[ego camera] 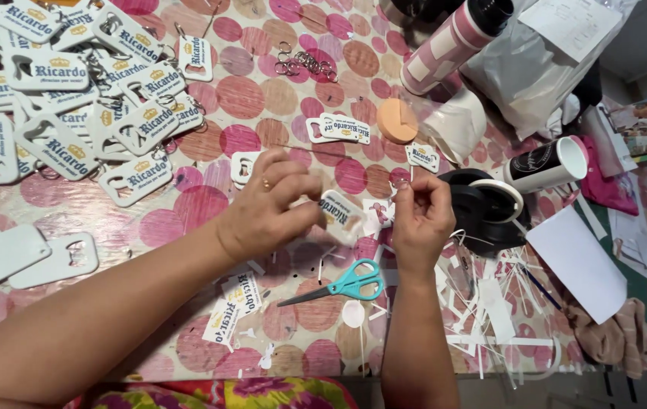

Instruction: Applying adhesive labels to plastic bottle openers

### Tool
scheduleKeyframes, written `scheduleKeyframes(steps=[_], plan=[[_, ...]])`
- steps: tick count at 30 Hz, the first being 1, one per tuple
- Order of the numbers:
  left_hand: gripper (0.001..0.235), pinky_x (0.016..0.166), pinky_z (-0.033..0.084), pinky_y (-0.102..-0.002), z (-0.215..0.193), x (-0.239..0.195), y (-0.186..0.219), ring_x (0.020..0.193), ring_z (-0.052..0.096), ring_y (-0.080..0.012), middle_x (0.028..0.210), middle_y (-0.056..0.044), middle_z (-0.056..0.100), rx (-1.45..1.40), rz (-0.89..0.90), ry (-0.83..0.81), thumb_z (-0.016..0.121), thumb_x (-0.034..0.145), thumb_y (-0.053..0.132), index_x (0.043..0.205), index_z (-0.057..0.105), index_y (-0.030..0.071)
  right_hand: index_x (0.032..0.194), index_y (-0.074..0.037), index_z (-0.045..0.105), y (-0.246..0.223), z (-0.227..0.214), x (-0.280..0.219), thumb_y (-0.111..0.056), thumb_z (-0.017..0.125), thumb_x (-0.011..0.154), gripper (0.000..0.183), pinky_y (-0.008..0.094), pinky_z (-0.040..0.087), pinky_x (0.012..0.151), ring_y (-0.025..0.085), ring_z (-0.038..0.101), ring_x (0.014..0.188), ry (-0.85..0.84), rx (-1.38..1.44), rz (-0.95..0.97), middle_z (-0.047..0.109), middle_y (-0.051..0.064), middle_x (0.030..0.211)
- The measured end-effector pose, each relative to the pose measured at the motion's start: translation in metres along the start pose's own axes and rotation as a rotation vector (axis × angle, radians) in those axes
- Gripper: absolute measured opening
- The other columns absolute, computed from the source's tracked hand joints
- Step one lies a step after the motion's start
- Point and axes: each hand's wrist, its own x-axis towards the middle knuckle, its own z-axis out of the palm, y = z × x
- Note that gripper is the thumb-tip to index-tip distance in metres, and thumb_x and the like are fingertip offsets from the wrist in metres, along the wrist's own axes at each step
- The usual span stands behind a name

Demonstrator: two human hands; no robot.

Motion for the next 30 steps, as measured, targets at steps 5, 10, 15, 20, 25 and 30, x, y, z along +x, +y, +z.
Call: scheduleKeyframes(steps=[5, 10, 15, 20, 25, 30], plan=[[0.027, 0.083, 0.049, -0.046, -0.005, -0.021, -0.002, 0.095, 0.056, -0.0279, 0.105, -0.004, 0.056, -0.005, -0.045, 0.049, 0.063, 0.102, 0.033, 0.078, 0.064, 0.020, 0.090, -0.005, 0.061, -0.009, 0.003, -0.001, 0.000, 0.070, 0.094, 0.011, 0.027, 0.051, 0.057, 0.015, 0.058, 0.061, -0.016, 0.029, 0.000, 0.062, 0.009, 0.067], [0.023, 0.085, 0.047, -0.048, -0.013, -0.023, 0.002, 0.094, 0.056, -0.0277, 0.104, -0.004, 0.057, -0.020, -0.089, 0.053, 0.070, 0.098, 0.030, 0.078, 0.065, 0.019, 0.091, -0.004, 0.061, -0.006, 0.005, -0.001, 0.000, 0.069, 0.094, 0.010, 0.028, 0.052, 0.058, 0.016, 0.059, 0.062, -0.022, 0.032, -0.021, 0.063, 0.012, 0.073], [0.019, 0.088, 0.045, -0.049, -0.019, -0.013, 0.006, 0.096, 0.058, -0.0272, 0.106, -0.004, 0.062, -0.002, -0.106, 0.017, 0.072, 0.096, 0.027, 0.082, 0.064, 0.018, 0.091, -0.002, 0.060, 0.000, 0.006, -0.003, 0.002, 0.068, 0.095, 0.010, 0.028, 0.055, 0.059, 0.017, 0.064, 0.063, -0.029, 0.073, -0.008, 0.063, 0.011, 0.075], [0.017, 0.087, 0.047, -0.052, -0.023, -0.018, -0.031, 0.094, 0.066, -0.0324, 0.090, -0.009, 0.068, 0.019, -0.484, -0.269, 0.077, 0.087, 0.016, 0.100, 0.067, 0.014, 0.091, 0.000, 0.060, 0.000, 0.002, -0.002, 0.003, 0.068, 0.094, 0.010, 0.028, 0.055, 0.059, 0.017, 0.065, 0.064, -0.023, 0.061, -0.003, 0.061, 0.012, 0.079], [0.028, 0.086, 0.052, -0.053, -0.044, 0.005, -0.066, 0.101, 0.071, -0.0413, 0.093, -0.014, 0.077, -0.117, -1.191, -0.648, 0.075, 0.086, 0.030, 0.111, 0.076, 0.018, 0.091, -0.001, 0.060, 0.002, 0.001, -0.004, 0.004, 0.068, 0.093, 0.010, 0.027, 0.054, 0.060, 0.017, 0.065, 0.064, -0.007, 0.065, 0.026, 0.061, 0.012, 0.080], [0.026, 0.080, 0.058, -0.052, -0.028, -0.042, -0.100, 0.091, 0.075, -0.0411, 0.088, -0.017, 0.076, 0.229, -1.039, -0.975, 0.073, 0.085, 0.028, 0.106, 0.079, 0.014, 0.091, 0.002, 0.060, 0.005, -0.001, -0.004, 0.007, 0.068, 0.093, 0.009, 0.027, 0.057, 0.063, 0.017, 0.067, 0.065, -0.001, 0.100, 0.032, 0.061, 0.013, 0.081]])
